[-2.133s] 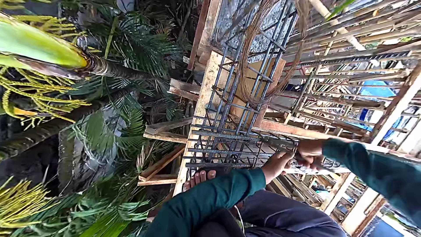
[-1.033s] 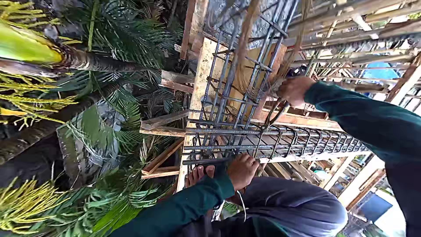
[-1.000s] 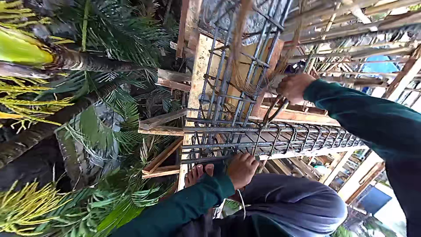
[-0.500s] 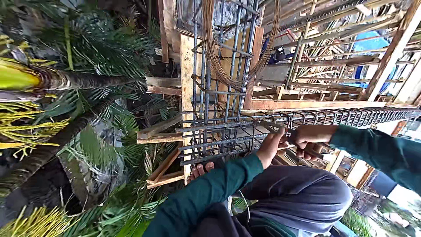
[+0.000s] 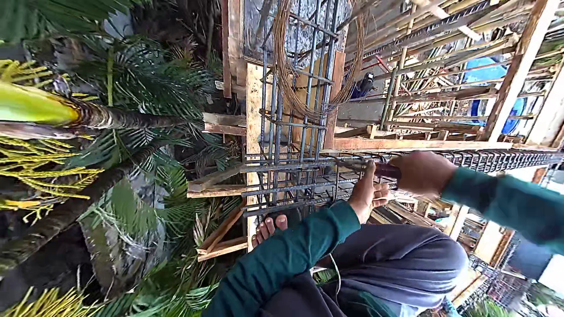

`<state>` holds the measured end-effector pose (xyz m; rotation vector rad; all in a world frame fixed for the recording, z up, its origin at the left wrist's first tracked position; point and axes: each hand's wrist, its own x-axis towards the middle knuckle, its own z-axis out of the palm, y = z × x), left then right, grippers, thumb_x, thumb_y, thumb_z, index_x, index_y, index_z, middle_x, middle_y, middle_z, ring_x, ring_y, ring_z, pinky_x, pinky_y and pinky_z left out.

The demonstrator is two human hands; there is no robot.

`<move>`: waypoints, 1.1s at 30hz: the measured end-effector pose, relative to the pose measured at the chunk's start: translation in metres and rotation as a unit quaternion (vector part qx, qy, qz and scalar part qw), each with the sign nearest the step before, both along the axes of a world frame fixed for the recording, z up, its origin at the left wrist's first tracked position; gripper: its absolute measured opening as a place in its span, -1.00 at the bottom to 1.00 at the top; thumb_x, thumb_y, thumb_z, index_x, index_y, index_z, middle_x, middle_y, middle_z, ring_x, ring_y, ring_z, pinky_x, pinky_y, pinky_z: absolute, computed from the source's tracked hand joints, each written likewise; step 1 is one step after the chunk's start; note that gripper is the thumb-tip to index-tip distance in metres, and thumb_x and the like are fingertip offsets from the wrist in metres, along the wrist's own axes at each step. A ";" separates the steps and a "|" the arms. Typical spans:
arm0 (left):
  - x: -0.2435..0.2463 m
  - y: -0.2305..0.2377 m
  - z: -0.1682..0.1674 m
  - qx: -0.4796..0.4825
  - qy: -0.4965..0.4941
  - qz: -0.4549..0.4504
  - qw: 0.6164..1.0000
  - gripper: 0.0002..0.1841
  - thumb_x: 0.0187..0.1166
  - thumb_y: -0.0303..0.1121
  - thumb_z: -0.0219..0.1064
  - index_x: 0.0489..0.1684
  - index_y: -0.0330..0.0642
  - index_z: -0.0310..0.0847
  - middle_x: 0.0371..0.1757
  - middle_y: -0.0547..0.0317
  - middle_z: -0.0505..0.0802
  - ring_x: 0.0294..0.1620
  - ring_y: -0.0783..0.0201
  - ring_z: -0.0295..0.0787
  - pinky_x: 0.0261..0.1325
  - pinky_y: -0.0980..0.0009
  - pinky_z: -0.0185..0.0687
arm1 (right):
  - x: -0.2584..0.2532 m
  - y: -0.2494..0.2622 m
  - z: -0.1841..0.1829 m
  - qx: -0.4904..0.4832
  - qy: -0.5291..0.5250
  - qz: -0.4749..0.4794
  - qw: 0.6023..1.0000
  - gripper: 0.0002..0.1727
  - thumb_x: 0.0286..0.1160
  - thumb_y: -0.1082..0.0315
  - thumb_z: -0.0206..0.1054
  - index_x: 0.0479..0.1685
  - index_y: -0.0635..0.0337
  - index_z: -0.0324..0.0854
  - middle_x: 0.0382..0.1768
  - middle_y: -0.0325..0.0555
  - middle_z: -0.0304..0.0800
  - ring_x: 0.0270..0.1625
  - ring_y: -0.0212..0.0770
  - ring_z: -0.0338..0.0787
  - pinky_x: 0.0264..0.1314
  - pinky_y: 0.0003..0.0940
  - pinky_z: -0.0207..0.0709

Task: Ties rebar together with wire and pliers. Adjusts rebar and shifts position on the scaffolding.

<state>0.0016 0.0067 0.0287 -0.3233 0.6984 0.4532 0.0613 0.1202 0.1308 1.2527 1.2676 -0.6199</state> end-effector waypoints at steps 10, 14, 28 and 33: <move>-0.001 -0.023 -0.014 0.092 0.041 -0.055 0.993 -0.30 0.90 0.14 -0.24 0.63 -0.31 0.34 0.34 -0.17 0.74 0.15 0.08 0.77 0.18 0.15 0.65 | 0.053 -0.027 -0.004 -0.047 0.024 -0.425 0.904 -0.77 0.76 0.40 0.07 0.14 0.26 0.59 -0.40 -0.10 0.79 -0.61 -0.27 0.71 -0.53 -0.35 0.66; -0.021 -0.056 -0.025 0.287 0.192 -0.138 0.928 -0.62 0.82 -0.16 0.16 0.24 -0.35 0.58 0.00 -0.03 0.78 -0.11 0.23 0.74 -0.02 0.27 0.67 | 0.055 -0.031 -0.004 -0.039 0.037 -0.373 0.926 -0.85 0.72 0.41 0.18 0.02 0.29 0.60 -0.50 -0.10 0.73 -0.63 -0.28 0.70 -0.51 -0.37 0.66; -0.006 -0.074 -0.051 0.195 0.187 -0.169 0.948 -0.62 0.94 -0.27 -0.12 0.32 -0.36 0.51 -0.31 0.11 0.67 -0.42 0.30 0.62 -0.26 0.37 0.62 | 0.096 -0.099 -0.024 -0.007 0.168 -0.439 0.883 -0.82 0.53 0.42 0.36 0.01 0.25 0.60 -0.36 -0.17 0.80 -0.44 -0.33 0.77 -0.32 -0.39 0.67; -0.025 -0.077 -0.039 0.212 0.236 -0.190 0.929 -0.62 0.94 -0.25 -0.12 0.21 -0.29 0.59 -0.43 0.22 0.48 -0.57 0.34 0.39 -0.44 0.41 0.44 | 0.128 -0.123 -0.045 -0.020 0.249 -0.489 0.836 -0.59 0.42 0.44 0.35 0.29 0.23 0.56 -0.08 -0.12 0.85 -0.26 -0.35 0.78 -0.23 -0.40 0.63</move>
